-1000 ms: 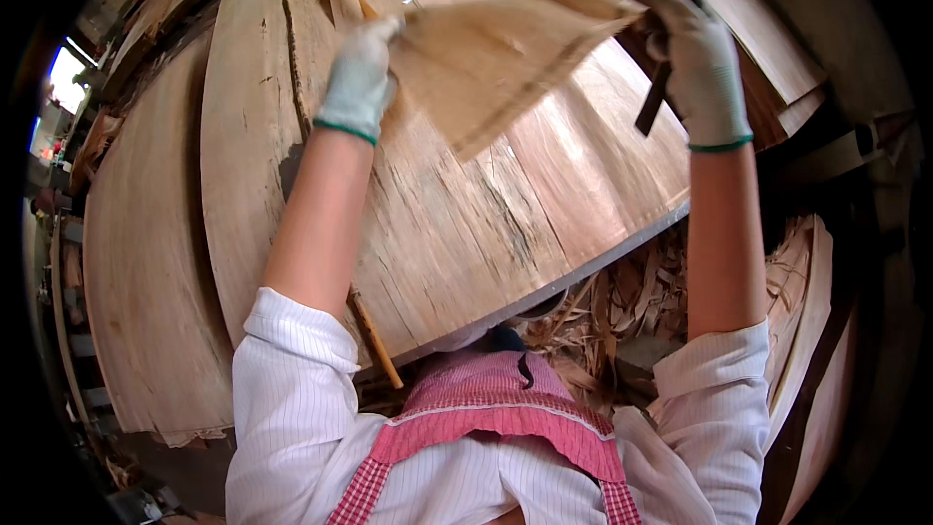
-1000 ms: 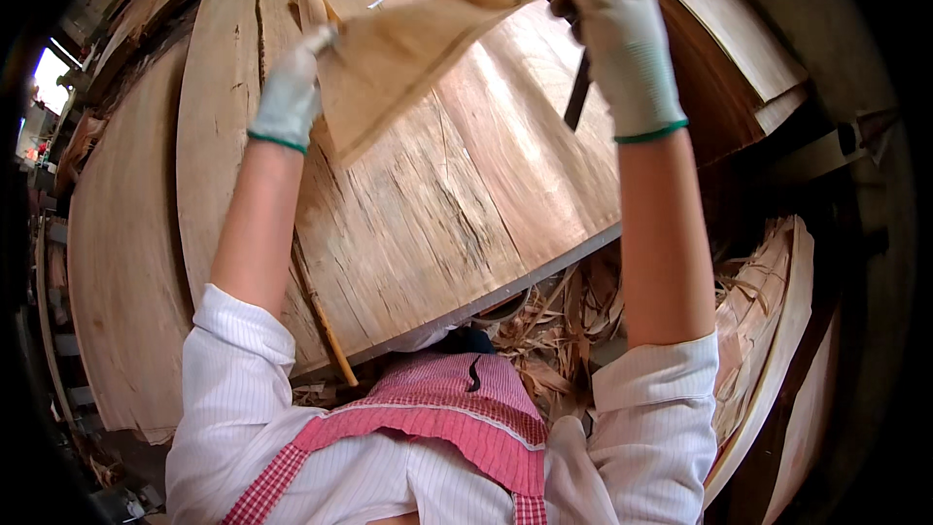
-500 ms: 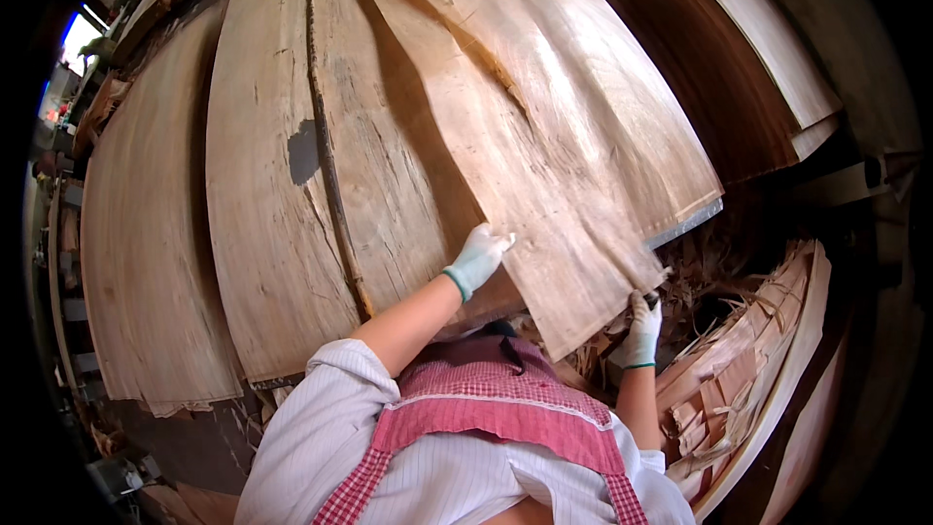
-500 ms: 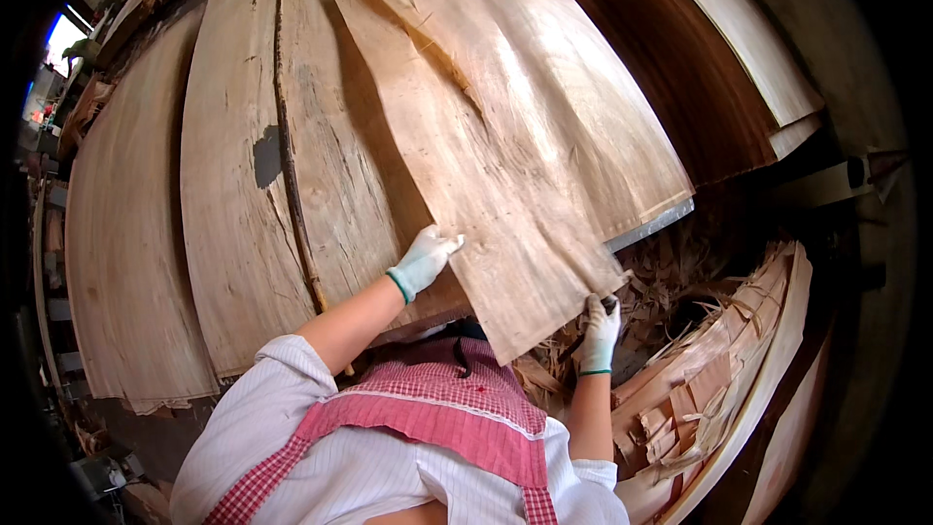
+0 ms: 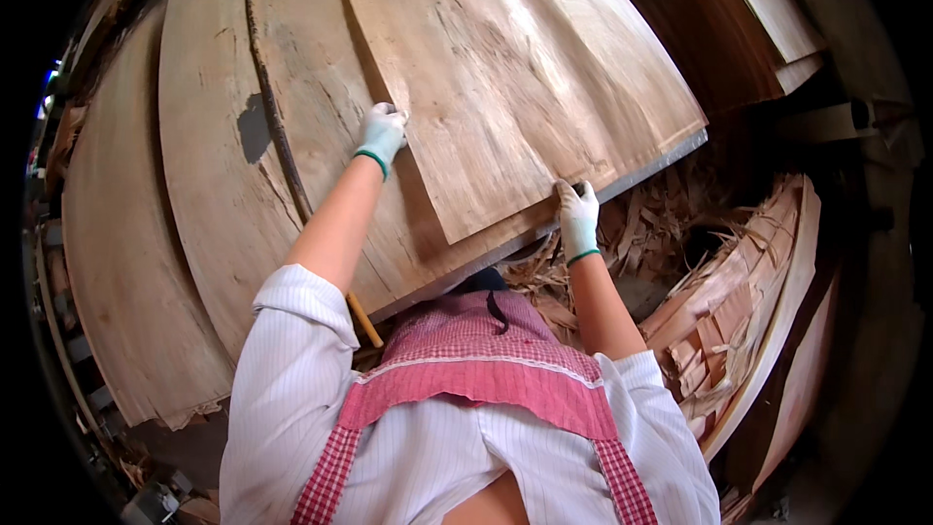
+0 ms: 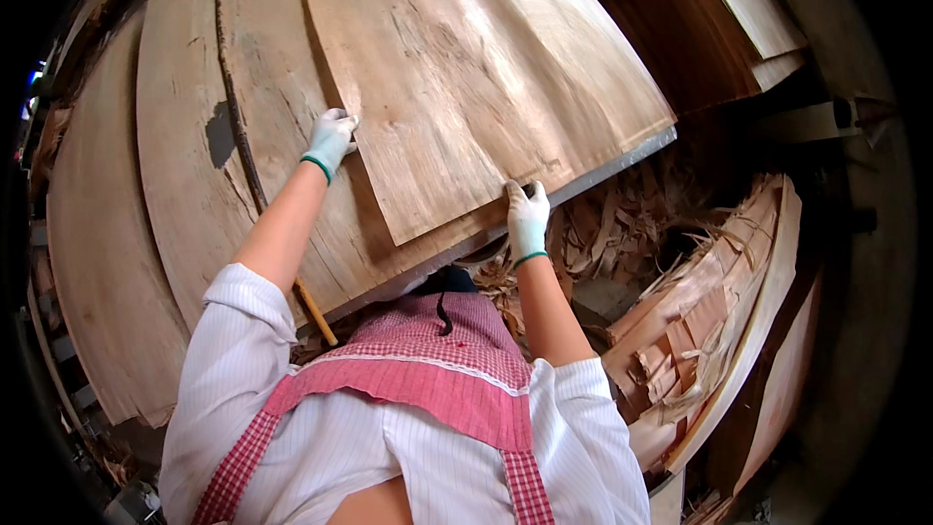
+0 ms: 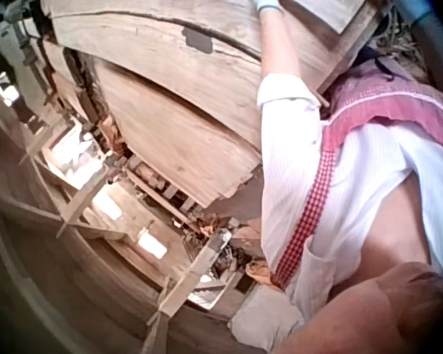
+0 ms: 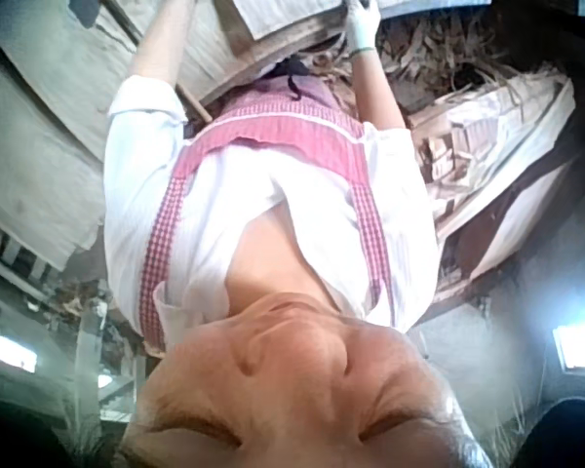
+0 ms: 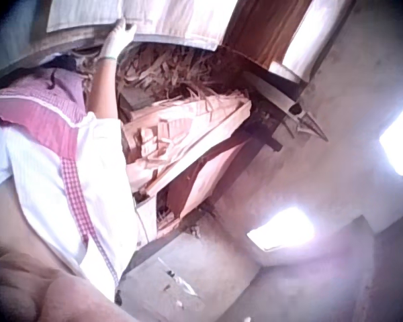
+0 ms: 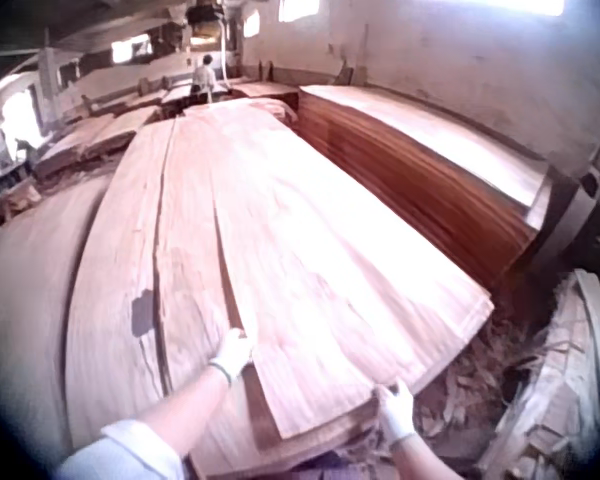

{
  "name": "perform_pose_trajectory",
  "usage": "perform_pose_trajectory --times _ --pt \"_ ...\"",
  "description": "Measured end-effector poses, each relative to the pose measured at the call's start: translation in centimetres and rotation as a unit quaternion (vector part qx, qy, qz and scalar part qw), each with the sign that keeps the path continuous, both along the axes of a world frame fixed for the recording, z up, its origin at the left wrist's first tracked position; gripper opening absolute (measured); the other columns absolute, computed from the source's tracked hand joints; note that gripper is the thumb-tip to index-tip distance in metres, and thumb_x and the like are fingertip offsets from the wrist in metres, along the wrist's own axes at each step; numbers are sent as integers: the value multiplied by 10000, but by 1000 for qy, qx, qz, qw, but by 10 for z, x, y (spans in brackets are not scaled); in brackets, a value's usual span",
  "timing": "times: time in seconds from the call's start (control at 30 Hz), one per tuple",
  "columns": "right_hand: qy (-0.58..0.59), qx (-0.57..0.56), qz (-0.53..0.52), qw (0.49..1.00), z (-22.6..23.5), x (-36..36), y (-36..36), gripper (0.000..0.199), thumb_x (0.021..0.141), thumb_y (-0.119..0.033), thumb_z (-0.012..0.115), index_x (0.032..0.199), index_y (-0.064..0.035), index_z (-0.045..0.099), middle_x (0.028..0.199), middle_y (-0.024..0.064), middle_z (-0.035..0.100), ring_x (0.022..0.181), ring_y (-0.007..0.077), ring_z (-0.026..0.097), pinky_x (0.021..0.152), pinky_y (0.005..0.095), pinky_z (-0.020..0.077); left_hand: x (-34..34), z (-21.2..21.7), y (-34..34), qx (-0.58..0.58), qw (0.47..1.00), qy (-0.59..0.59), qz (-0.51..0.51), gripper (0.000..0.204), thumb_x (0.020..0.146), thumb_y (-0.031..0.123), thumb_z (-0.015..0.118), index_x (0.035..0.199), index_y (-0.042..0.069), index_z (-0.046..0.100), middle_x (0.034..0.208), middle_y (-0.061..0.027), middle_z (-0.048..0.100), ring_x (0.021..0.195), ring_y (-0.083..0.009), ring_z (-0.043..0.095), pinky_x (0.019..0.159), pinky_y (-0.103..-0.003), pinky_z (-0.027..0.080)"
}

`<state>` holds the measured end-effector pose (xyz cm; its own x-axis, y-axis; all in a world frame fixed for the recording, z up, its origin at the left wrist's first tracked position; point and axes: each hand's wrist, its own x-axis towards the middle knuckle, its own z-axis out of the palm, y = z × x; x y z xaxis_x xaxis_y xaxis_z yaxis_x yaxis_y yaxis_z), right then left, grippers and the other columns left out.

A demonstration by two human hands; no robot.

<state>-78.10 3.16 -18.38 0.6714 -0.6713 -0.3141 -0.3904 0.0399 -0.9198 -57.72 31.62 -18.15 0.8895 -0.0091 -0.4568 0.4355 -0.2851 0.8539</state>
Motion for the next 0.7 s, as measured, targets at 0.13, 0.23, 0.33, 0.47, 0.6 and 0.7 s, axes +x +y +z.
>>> perform_pose_trajectory --times 0.13,0.23,0.33,0.47,0.6,0.7 --pt "30 -67 -13 997 -12 -7 -7 252 827 -176 666 757 4 503 627 14 465 598 112 410 541 298 378 -13 8 0 80 995 11 -63 228 828 186 674 954 0 630 764 -64 633 660 -154 603 539 -302 480" --pt "52 -57 -34 996 -10 -13 -8 254 818 -182 666 756 11 514 617 17 463 591 118 416 543 299 381 -27 -5 6 123 989 0 -85 251 788 199 710 916 -8 649 798 -116 676 738 -194 642 618 -334 501" --pt "58 -73 -14 995 -12 -18 -11 234 802 -178 659 789 22 537 618 19 472 586 124 435 547 301 386 -32 -9 5 157 982 -64 -85 257 771 202 723 909 -3 651 845 -146 692 784 -252 663 702 -349 504" --pt "59 -23 -26 998 -8 -22 -10 221 792 -148 645 747 7 495 616 15 453 571 115 422 527 304 373 -37 -8 4 179 974 -122 -65 228 782 150 715 922 -4 621 811 -121 672 730 -207 637 644 -324 499" --pt "62 -18 -12 998 -9 -22 -5 222 783 -119 657 728 -15 469 620 3 439 565 102 403 517 291 359 -41 -33 8 129 980 -151 -10 250 815 60 685 1015 -16 555 802 -79 632 677 -122 597 540 -262 486" --pt "60 -15 -5 998 -7 -25 -5 232 796 -126 665 726 -16 473 625 -6 440 574 94 397 525 288 359 -48 -27 1 94 985 -140 28 305 792 92 712 1021 -20 546 810 -97 632 723 -195 617 642 -317 499"
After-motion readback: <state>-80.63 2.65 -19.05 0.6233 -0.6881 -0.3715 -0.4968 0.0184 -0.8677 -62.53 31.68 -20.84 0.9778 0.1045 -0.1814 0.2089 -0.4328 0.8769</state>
